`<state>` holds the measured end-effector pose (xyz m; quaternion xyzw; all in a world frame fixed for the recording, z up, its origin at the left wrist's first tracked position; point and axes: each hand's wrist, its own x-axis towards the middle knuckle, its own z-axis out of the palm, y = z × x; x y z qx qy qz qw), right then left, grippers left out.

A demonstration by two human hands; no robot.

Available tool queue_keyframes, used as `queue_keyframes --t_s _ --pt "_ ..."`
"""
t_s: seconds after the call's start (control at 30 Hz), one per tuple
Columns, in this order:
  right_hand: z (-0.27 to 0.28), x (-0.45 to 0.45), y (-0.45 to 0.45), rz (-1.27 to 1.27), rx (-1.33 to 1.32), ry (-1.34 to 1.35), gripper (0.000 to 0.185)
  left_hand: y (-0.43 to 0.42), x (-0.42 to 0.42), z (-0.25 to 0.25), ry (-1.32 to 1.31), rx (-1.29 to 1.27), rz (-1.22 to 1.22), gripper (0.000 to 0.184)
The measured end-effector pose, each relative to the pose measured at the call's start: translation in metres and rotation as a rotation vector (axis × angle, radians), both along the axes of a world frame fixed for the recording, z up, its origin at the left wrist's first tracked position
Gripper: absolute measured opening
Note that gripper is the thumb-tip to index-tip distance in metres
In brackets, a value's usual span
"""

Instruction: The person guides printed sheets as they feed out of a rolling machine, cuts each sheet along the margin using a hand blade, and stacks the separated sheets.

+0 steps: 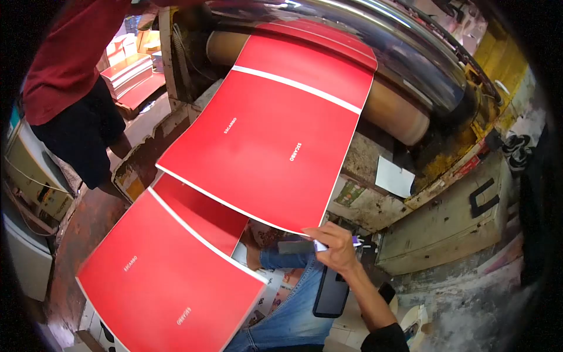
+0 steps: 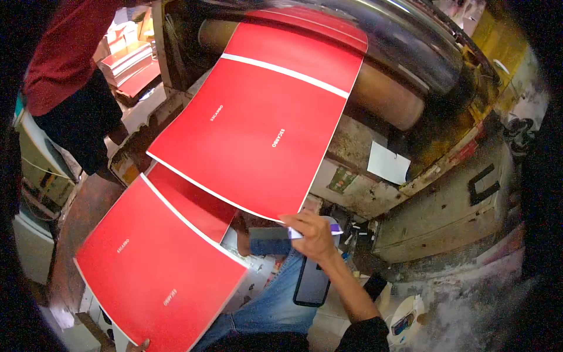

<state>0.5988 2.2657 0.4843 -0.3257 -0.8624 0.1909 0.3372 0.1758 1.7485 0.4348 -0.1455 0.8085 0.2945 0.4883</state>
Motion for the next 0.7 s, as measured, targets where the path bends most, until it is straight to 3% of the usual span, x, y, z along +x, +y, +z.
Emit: queue_keyframes --t_s 0.1,0.13,0.2,0.27,0.33,0.47,0.53,0.6,0.63,0.67,0.7 --pt "0.002 -0.014 -0.024 -0.030 -0.042 0.071 0.043 0.007 -0.008 -0.010 0.150 0.040 0.025 0.038" --pt "0.002 -0.017 -0.032 -0.035 -0.040 0.076 0.043 0.023 -0.007 -0.018 0.144 0.152 0.029 0.035" --pt "0.003 -0.020 -0.050 -0.061 -0.080 0.079 0.043 0.086 0.009 -0.027 0.017 0.604 0.100 0.061" --pt "0.007 -0.021 -0.063 -0.065 -0.107 0.108 0.044 0.161 0.033 -0.029 -0.015 0.808 0.125 0.056" --pt "0.010 -0.020 -0.074 -0.062 -0.105 0.121 0.046 0.208 0.023 -0.068 -0.058 0.824 0.117 0.062" --pt "0.018 -0.012 -0.097 -0.009 -0.204 0.081 0.058 0.325 0.029 -0.117 -0.094 0.843 0.077 0.052" --pt "0.010 -0.011 -0.107 0.011 -0.183 0.098 0.064 0.355 -0.006 -0.203 -0.115 0.732 0.140 0.046" --pt "0.005 -0.011 -0.116 0.039 -0.195 0.085 0.067 0.382 -0.024 -0.260 -0.114 0.826 0.240 0.041" --pt "0.005 -0.011 -0.121 0.041 -0.205 0.050 0.071 0.386 -0.008 -0.247 -0.069 1.022 0.206 0.043" --pt "0.007 -0.014 -0.125 0.035 -0.202 0.044 0.071 0.393 0.009 -0.224 -0.025 1.121 0.330 0.050" --pt "0.010 -0.018 -0.130 0.021 -0.207 0.042 0.065 0.379 -0.004 -0.247 0.163 1.186 0.093 0.054"
